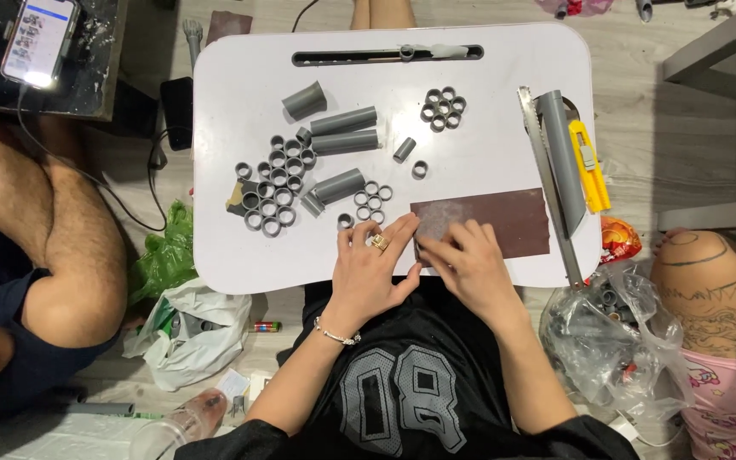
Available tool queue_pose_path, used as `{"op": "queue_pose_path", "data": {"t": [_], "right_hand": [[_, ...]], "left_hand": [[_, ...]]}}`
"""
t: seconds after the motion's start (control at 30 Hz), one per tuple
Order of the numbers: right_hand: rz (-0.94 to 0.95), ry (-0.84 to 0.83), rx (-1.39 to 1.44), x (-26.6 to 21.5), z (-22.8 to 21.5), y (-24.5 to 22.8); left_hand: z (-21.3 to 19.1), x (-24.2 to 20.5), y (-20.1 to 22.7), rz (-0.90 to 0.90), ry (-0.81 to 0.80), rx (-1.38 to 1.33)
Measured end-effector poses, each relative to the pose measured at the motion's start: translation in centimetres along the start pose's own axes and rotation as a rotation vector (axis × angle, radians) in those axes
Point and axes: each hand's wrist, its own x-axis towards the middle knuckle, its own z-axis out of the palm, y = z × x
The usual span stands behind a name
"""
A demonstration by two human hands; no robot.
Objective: The person is sanding the edges of small PVC rings using a piece of sandpaper on a white tray.
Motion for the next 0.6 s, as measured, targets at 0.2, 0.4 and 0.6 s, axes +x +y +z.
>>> {"op": "queue_pose_path", "data": {"t": [0.2,0.4,0.6], "right_hand": [[0.030,-0.015,-0.053,-1.2,-1.6,1.4],[-0.037,0.036,-0.091,-0.2,2.5,2.5],[-0.037,-0.002,-0.078,-1.0,-1.2,1.0]], "left_hand": [[0.3,-0.2,-0.1,-0.007,-0.019,0.019],[0.4,-0.2,-0.1,-0.011,-0.019,0.033],[0.4,0.0,-0.2,0.002,0.006,0.020]]}}
